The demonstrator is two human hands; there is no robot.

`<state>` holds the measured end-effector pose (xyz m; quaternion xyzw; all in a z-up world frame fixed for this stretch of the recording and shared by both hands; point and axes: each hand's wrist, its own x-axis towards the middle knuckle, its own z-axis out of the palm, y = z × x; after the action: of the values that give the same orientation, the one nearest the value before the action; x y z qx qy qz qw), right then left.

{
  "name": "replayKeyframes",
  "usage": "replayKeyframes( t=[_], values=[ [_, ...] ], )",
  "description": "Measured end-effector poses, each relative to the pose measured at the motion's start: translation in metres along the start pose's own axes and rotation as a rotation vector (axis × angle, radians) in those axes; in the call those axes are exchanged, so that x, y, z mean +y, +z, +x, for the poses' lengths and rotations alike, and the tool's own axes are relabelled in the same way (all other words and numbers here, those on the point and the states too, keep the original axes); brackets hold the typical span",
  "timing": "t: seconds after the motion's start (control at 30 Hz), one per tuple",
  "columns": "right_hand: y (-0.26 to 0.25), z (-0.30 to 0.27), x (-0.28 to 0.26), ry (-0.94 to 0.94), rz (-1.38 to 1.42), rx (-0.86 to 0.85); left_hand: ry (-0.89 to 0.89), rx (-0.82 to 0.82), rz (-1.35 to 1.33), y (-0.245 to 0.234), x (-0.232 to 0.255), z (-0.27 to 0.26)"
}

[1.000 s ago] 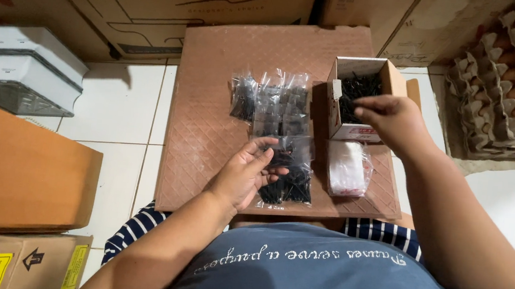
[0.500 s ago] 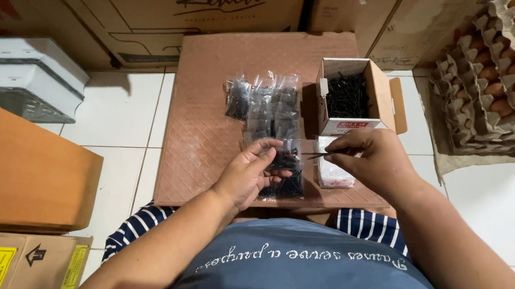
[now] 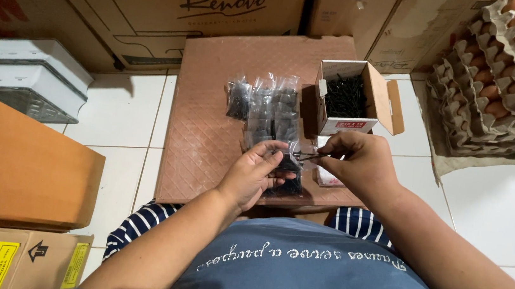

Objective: The person takes black screws from a cardboard box and places them into small plastic bags.

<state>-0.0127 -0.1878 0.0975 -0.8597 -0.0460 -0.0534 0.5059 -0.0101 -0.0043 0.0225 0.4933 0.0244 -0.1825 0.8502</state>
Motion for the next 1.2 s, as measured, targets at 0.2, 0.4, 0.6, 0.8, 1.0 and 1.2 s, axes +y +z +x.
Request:
replayKeyframes(
  t=[0.2, 0.4, 0.6, 0.8, 1.0, 1.2],
  values=[
    [0.009, 0.003, 0.010, -0.054, 0.002, -0.014, 0.001, -0.012, 0.012, 0.001, -0.003, 0.001],
    [0.018, 0.004, 0.015, -0.079, 0.119, -0.017, -0.008, -0.004, -0.009, -0.002, -0.002, 0.000],
    [-0.008, 0.017, 0.029, -0.207, -0.042, 0.042, -0.007, 0.006, -0.031, -0.007, -0.003, 0.006],
    [-0.013, 0.013, 0.029, -0.182, -0.155, -0.031, 0.005, 0.019, -0.067, -0.009, -0.004, 0.007],
    [-0.007, 0.010, 0.028, -0.226, -0.150, -0.010, 0.000, 0.031, -0.053, -0.008, -0.002, 0.006],
    [-0.010, 0.037, 0.067, -0.101, -0.260, 0.044, 0.009, 0.064, -0.046, -0.007, 0.001, 0.002]
  ],
)
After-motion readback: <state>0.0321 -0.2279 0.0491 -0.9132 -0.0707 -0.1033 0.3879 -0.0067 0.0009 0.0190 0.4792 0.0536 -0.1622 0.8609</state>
